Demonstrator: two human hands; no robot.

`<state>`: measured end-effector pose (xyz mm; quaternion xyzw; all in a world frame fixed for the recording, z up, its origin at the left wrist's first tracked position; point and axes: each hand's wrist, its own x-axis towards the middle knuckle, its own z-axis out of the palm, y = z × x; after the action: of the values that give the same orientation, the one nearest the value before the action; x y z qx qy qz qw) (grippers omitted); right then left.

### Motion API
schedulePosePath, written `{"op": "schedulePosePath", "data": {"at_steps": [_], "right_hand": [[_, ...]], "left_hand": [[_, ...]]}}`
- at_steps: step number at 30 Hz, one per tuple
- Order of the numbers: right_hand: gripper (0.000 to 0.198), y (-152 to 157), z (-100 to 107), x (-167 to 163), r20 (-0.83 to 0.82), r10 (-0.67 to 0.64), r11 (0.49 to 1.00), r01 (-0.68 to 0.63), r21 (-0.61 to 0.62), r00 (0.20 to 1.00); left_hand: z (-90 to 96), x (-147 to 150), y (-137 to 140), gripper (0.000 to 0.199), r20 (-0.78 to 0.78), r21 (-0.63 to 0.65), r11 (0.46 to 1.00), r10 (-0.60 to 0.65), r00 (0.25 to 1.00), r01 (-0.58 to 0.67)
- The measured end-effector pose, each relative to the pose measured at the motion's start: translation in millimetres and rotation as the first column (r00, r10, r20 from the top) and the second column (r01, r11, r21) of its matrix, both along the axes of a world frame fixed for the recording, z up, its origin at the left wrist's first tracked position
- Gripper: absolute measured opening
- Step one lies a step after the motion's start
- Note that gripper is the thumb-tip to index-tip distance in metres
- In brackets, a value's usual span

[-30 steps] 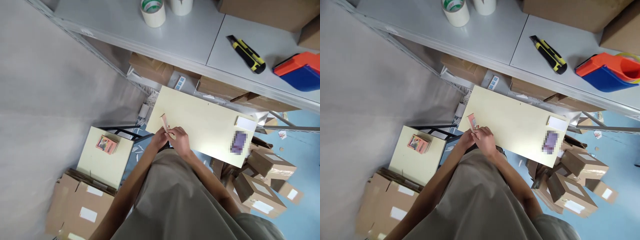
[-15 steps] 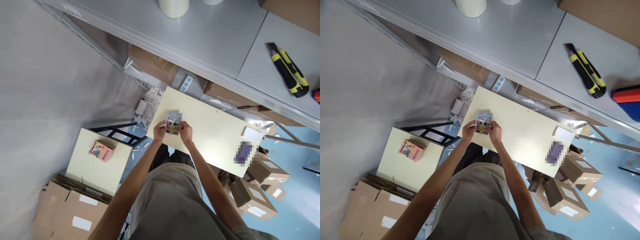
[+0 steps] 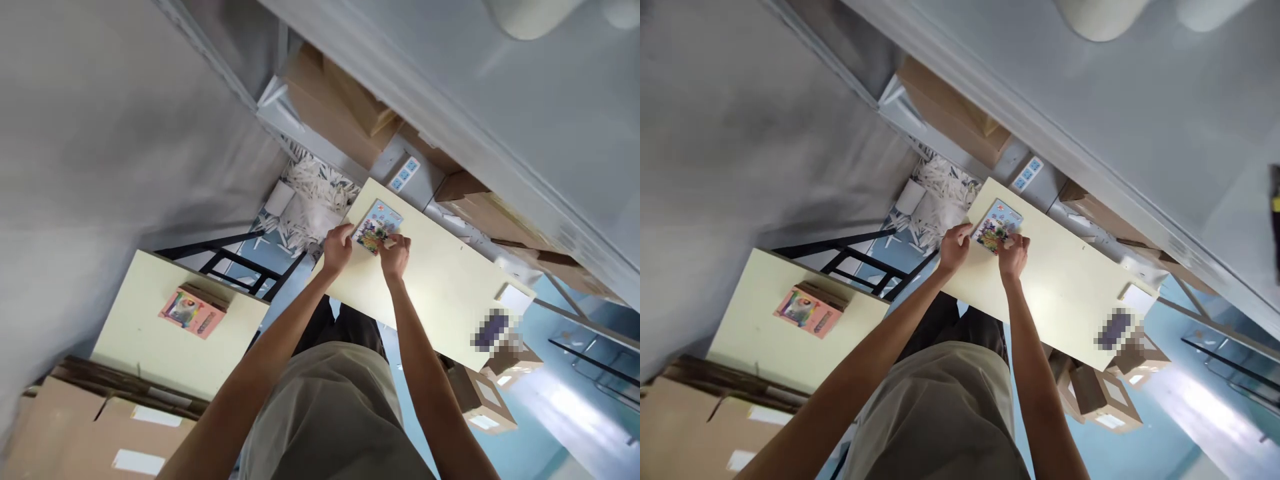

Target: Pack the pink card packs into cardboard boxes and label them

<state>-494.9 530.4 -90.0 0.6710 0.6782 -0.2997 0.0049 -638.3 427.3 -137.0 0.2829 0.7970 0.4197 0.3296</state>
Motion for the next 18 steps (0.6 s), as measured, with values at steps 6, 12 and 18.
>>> {"op": "schedulePosePath", "data": {"at_steps": [6, 12, 18], "right_hand": [[0.019, -34.8, 3.2, -44.5, 0.094, 0.223, 0.969, -0.231, 0.086, 0.97], [0.024, -72.2, -15.9, -143.1, 0.107, 0.475, 0.876, -0.481, 0.038, 0.874], [0.033, -68.0, -64.9, -223.5, 0.197, 0.65, 0.759, -0.64, -0.12, 0.734]], "left_hand": [[-26.9, -42.1, -84.2, 0.034, 0.111, -0.197, 0.957, 0.238, 0.965, -0.214], [-64.9, -74.7, -138.1, 0.034, 0.209, -0.442, 0.86, 0.376, 0.903, -0.256], [-115.0, -94.1, -139.0, 0.029, 0.286, -0.462, 0.87, 0.331, 0.899, -0.174]]}}
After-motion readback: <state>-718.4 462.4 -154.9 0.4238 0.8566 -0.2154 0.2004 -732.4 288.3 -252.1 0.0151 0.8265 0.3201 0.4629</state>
